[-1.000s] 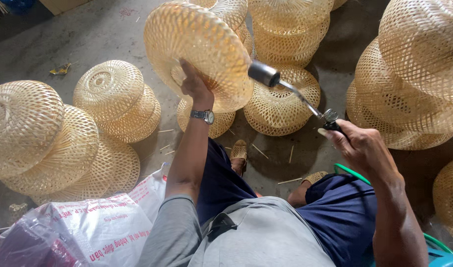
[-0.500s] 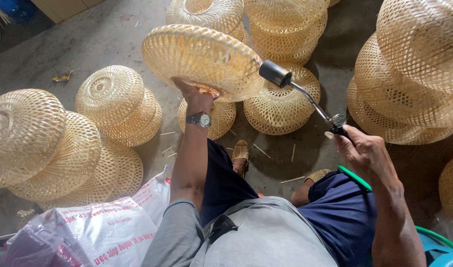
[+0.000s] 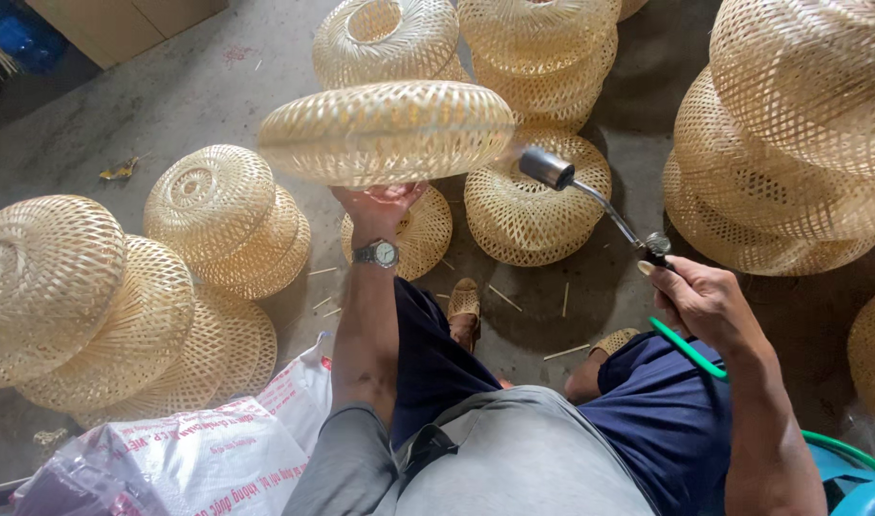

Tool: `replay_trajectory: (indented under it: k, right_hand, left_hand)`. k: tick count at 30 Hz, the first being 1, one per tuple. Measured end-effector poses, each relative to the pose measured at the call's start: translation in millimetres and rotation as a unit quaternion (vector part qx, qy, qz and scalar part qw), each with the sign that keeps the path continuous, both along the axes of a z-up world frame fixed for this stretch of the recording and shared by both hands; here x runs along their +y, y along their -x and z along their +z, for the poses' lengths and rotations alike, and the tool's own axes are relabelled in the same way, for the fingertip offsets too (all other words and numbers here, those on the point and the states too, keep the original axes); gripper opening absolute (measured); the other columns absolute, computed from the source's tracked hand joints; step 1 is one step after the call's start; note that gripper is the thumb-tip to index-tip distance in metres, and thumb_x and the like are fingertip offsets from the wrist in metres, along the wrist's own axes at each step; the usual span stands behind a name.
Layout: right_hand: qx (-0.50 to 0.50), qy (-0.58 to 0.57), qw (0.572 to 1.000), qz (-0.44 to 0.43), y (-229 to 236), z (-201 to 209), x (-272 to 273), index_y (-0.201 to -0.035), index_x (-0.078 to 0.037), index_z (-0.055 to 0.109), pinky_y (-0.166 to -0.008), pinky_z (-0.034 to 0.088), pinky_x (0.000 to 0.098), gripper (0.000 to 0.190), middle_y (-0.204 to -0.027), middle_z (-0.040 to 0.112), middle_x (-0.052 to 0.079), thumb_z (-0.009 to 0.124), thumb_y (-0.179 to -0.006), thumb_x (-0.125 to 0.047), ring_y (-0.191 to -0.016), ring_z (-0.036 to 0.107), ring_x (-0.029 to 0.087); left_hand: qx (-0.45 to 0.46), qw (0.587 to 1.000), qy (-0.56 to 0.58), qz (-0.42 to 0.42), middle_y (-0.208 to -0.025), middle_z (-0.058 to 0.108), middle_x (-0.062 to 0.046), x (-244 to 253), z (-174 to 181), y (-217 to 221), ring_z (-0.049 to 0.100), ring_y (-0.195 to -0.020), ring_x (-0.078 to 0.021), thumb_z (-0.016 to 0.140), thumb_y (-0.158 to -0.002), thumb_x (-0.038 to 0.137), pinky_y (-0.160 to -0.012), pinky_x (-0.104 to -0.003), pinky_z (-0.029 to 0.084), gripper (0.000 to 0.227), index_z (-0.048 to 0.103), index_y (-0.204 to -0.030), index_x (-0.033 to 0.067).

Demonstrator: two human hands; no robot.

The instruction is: The person uses a handheld blowtorch to apply heat to the surface of woven bamboo baskets. They rotate each basket to treat different sections and then place the finished items into a stack.

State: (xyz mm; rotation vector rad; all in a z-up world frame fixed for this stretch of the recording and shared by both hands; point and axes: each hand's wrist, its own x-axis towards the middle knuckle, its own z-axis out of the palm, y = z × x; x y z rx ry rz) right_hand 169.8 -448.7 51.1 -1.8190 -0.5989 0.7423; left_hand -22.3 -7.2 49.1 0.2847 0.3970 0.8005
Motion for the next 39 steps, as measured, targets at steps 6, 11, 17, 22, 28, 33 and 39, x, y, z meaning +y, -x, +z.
replay_trajectory:
  k: [6,11,17,22,28,33,39]
  right_hand:
    - [0.085,-0.006,0.996,0.019,-39.6,-22.9,-14.2,-0.082,-0.002,0.065,-0.039,0.038,0.03,0.038,-0.061,0.058,0.002,0.059,-0.1,-0.035,-0.046,0.049,0.011]
    - [0.107,-0.031,0.993,0.038,-59.0,-25.1,-26.9,-0.079,0.002,0.064,-0.036,0.036,0.031,0.048,-0.057,0.054,0.007,0.058,-0.102,-0.04,-0.041,0.046,0.015]
    - [0.138,-0.061,0.988,0.042,-60.7,-24.1,-29.3,-0.088,0.0,0.067,-0.034,0.037,0.0299,0.042,-0.059,0.058,0.006,0.058,-0.097,-0.04,-0.04,0.048,0.014]
    - [0.161,-0.005,0.987,0.018,-78.0,-23.7,-30.8,-0.101,0.0,0.069,-0.036,0.035,0.0295,0.042,-0.066,0.06,0.006,0.058,-0.098,-0.04,-0.042,0.046,0.013]
    - [0.176,0.013,0.983,0.055,-124.6,-26.0,-36.2,-0.111,-0.001,0.072,-0.036,0.037,0.0298,0.046,-0.067,0.061,0.008,0.058,-0.095,-0.042,-0.043,0.048,0.013]
    - [0.164,0.056,0.984,0.039,-157.7,-26.6,-47.6,-0.11,-0.003,0.07,-0.035,0.035,0.03,0.045,-0.067,0.061,0.009,0.058,-0.094,-0.043,-0.044,0.047,0.013]
    - [0.11,0.092,0.986,0.085,-196.2,-33.7,-55.1,-0.101,0.01,0.066,-0.034,0.036,0.0318,0.056,-0.069,0.061,0.013,0.058,-0.103,-0.045,-0.044,0.049,0.016]
  left_hand:
    - [0.0,0.998,-0.064,0.004,-0.16,0.035,-0.025,19.6,-25.7,8.2,0.034,-0.147,-0.0442,0.034,-0.088,0.079,-0.113,-0.07,0.03,0.091,0.045,-0.147,0.0106]
    - [-0.01,0.989,-0.143,-0.018,-0.16,0.036,-0.024,32.5,-36.4,21.9,0.036,-0.146,-0.0419,0.039,-0.089,0.074,-0.113,-0.067,0.033,0.085,0.048,-0.142,0.0088]
    - [-0.016,0.976,-0.214,-0.037,-0.161,0.036,-0.023,32.2,-31.6,30.7,0.038,-0.145,-0.0392,0.044,-0.09,0.069,-0.113,-0.062,0.035,0.078,0.052,-0.135,0.0067]
    - [-0.023,0.962,-0.262,-0.074,-0.162,0.037,-0.022,29.8,-17.8,29.2,0.04,-0.144,-0.0369,0.049,-0.091,0.065,-0.113,-0.058,0.037,0.072,0.055,-0.13,0.0049]
    - [-0.018,0.935,-0.333,-0.121,-0.162,0.037,-0.021,35.4,3.5,29.9,0.042,-0.143,-0.0342,0.055,-0.092,0.06,-0.113,-0.053,0.04,0.066,0.059,-0.124,0.0028]
    - [0.001,0.882,-0.433,-0.186,-0.163,0.038,-0.02,28.2,22.6,51.0,0.044,-0.142,-0.0319,0.059,-0.093,0.056,-0.113,-0.05,0.042,0.061,0.062,-0.118,0.001]
    - [0.062,0.766,-0.549,-0.328,-0.163,0.038,-0.019,6.5,38.8,41.4,0.047,-0.141,-0.0292,0.065,-0.094,0.051,-0.113,-0.045,0.045,0.055,0.065,-0.112,-0.0011]
